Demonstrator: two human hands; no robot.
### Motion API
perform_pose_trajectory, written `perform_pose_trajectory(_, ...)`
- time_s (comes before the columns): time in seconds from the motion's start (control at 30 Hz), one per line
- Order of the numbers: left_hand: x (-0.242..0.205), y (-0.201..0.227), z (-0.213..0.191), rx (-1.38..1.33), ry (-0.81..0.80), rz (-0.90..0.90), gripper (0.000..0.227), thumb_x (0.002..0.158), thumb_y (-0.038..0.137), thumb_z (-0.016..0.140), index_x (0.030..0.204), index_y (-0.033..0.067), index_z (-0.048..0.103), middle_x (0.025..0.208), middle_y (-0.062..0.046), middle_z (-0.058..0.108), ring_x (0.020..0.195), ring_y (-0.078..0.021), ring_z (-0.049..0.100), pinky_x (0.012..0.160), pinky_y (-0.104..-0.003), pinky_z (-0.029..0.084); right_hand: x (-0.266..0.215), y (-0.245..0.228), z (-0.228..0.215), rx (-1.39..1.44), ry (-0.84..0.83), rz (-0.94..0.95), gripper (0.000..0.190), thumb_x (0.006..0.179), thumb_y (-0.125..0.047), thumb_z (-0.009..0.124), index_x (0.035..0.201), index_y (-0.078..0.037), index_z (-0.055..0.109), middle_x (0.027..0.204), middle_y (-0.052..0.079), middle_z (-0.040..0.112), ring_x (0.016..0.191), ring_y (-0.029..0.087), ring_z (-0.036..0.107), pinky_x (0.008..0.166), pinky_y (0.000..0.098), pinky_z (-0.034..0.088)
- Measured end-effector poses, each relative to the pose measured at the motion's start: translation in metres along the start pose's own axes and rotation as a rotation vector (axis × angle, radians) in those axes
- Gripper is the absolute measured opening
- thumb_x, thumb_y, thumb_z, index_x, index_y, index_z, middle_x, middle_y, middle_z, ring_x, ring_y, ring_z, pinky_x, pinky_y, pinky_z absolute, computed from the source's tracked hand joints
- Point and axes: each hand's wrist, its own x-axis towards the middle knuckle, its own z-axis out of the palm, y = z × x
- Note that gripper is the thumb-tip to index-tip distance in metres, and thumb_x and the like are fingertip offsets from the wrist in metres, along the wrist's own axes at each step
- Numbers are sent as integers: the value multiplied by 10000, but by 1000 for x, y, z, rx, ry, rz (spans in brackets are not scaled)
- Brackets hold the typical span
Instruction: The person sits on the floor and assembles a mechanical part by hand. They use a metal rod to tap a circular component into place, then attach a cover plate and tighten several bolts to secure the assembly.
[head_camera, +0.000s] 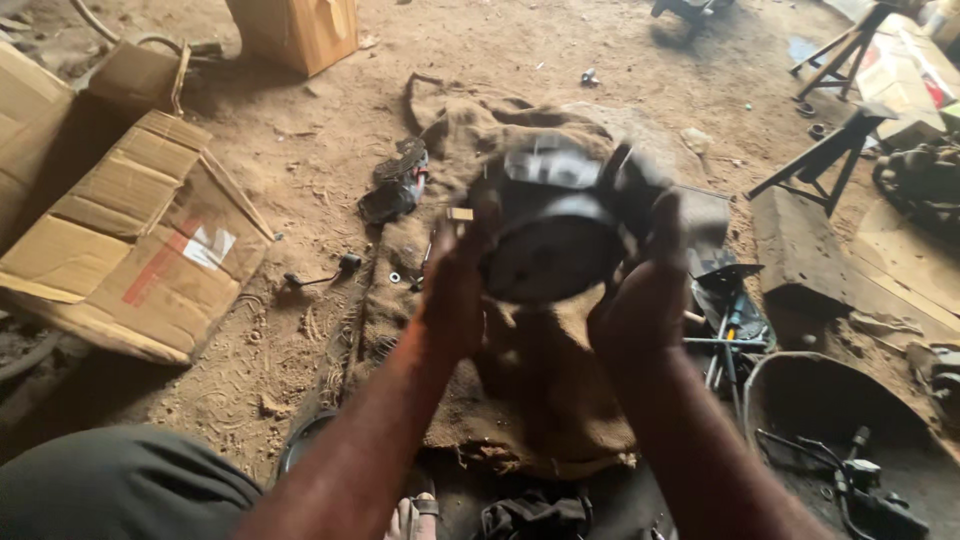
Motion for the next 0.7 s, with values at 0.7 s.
perform_pose_trajectory(0.7, -3, -97, -90, 165, 294, -669, 739, 926, 576, 636, 1426, 39, 545, 1297, -233, 625, 1063, -389, 670, 894, -586, 577, -22, 134, -81, -251, 99, 548, 536, 923, -551, 527, 1156, -98, 692, 1124, 99, 689, 1044, 271, 594, 907, 480, 467)
